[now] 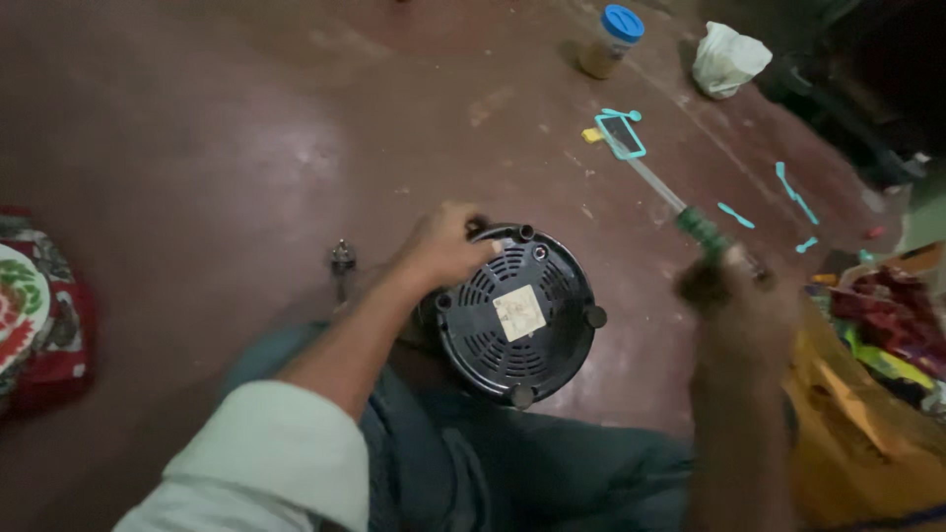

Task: The person sits on the floor and uses a screwdriver to remove and reinsert screws on the bottom of a red cylindrical appliance. They rotate the appliance to access different screw locations and repeatedly tighten the screws.

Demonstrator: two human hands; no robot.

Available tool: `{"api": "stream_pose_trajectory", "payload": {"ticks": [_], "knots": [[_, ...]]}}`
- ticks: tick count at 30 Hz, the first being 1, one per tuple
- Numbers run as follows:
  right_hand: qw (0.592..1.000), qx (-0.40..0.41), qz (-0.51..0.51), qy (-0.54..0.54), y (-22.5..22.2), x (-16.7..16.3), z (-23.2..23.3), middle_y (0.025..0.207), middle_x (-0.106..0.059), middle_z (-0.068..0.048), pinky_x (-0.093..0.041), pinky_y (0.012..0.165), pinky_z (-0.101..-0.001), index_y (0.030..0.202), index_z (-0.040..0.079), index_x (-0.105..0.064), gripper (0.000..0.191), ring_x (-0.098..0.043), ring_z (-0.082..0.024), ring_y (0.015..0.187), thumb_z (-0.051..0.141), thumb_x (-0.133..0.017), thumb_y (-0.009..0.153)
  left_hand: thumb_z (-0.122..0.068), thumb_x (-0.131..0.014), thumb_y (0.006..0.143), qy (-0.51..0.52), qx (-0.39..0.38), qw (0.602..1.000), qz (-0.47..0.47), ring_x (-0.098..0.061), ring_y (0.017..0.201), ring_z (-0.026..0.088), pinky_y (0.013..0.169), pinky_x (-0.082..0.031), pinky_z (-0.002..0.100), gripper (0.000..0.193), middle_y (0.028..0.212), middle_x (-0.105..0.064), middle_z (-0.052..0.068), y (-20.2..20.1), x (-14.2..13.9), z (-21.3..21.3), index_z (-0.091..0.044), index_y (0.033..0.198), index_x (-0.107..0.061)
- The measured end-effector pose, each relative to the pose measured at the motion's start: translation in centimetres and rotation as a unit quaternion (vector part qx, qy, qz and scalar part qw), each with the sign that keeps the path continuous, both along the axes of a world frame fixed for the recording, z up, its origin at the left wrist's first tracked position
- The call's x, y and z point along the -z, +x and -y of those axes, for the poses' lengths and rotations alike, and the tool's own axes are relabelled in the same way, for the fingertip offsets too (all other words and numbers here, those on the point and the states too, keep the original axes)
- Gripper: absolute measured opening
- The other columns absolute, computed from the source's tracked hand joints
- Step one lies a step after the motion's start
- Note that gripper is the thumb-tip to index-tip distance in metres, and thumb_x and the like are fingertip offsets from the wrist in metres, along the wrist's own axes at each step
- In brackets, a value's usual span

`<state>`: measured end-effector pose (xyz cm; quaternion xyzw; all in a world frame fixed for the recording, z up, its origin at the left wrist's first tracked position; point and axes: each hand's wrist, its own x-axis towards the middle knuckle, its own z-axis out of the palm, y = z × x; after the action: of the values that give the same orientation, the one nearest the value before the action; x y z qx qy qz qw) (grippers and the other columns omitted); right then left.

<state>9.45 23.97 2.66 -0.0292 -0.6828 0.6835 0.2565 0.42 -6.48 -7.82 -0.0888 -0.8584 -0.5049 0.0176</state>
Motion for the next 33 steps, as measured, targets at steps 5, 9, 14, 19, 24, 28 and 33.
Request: {"api": "stream_pose_trajectory", "payload": {"ticks": [5,9,14,19,24,28,33], "knots": [[0.976,0.018,0.143,-0.161,-0.6,8.6,0.3,0.104,-0.069,-0.015,-0.058,0.079,-0.0453,0.128,0.001,-0.053,0.03,-0.072,-0.029,0.096,0.02,-0.055,0.106,-0.048,-0.079,0.083,-0.008,-0.074,0.988,0.134,-0.067,0.116,0.035,0.097,-0.053,0.043,0.073,0.124,-0.068,0.024,3.6,-1.1,1.1,0.003,0.131,-0.059],[0.956,0.021,0.195,-0.218,-0.6,10.9,0.5,0.11,-0.073,-0.014,-0.058,0.085,-0.0422,0.132,0.009,-0.055,0.033,-0.072,-0.026,0.104,0.021,-0.05,0.101,-0.037,-0.08,0.078,0.019,0.023,0.993,0.118,-0.07,0.114,0.03,0.097,-0.053,0.041,0.071,0.122,-0.07,0.021,5.4,-0.3,0.6,0.001,0.134,-0.057],[0.967,-0.023,0.119,-0.224,-0.3,11.6,1.2,0.116,-0.068,-0.011,-0.058,0.084,-0.0391,0.133,0.003,-0.06,0.031,-0.067,-0.025,0.105,0.016,-0.055,0.105,-0.022,-0.076,0.083,0.084,0.118,0.989,0.006,-0.071,0.111,0.026,0.097,-0.054,0.037,0.062,0.121,-0.074,0.017,3.0,0.4,-0.5,0.001,0.139,-0.061],[0.959,0.041,0.217,-0.18,0.9,10.9,0.0,0.109,-0.07,-0.009,-0.062,0.07,-0.0417,0.128,0.007,-0.062,0.03,-0.071,-0.024,0.097,0.01,-0.056,0.1,-0.013,-0.086,0.075,0.075,0.145,0.985,0.056,-0.072,0.103,0.02,0.09,-0.058,0.034,0.06,0.116,-0.075,0.014,-2.4,-0.7,-2.0,0.004,0.129,-0.066],[0.947,0.039,0.216,-0.235,0.7,10.8,-0.4,0.107,-0.069,-0.011,-0.064,0.069,-0.0393,0.126,0.008,-0.06,0.028,-0.073,-0.026,0.092,0.008,-0.056,0.098,-0.011,-0.083,0.075,0.071,0.187,0.972,0.126,-0.073,0.097,0.022,0.087,-0.06,0.034,0.058,0.113,-0.077,0.015,-6.6,-2.0,-3.4,0.003,0.128,-0.068],[0.952,0.024,0.207,-0.226,0.4,11.6,-0.4,0.109,-0.068,-0.01,-0.066,0.067,-0.0381,0.126,0.009,-0.059,0.027,-0.073,-0.022,0.09,0.011,-0.054,0.1,-0.009,-0.082,0.076,0.043,0.191,0.97,0.144,-0.071,0.098,0.023,0.087,-0.058,0.034,0.057,0.115,-0.077,0.016,-8.3,-2.2,-4.1,0.002,0.131,-0.069],[0.957,0.017,0.23,-0.177,0.7,12.5,0.2,0.109,-0.068,-0.01,-0.061,0.061,-0.0362,0.131,0.008,-0.061,0.031,-0.072,-0.023,0.083,0.012,-0.055,0.101,-0.008,-0.081,0.074,0.068,0.212,0.956,0.193,-0.074,0.104,0.022,0.091,-0.059,0.033,0.061,0.119,-0.076,0.013,-8.8,-2.9,-3.5,0.001,0.133,-0.065]]}}
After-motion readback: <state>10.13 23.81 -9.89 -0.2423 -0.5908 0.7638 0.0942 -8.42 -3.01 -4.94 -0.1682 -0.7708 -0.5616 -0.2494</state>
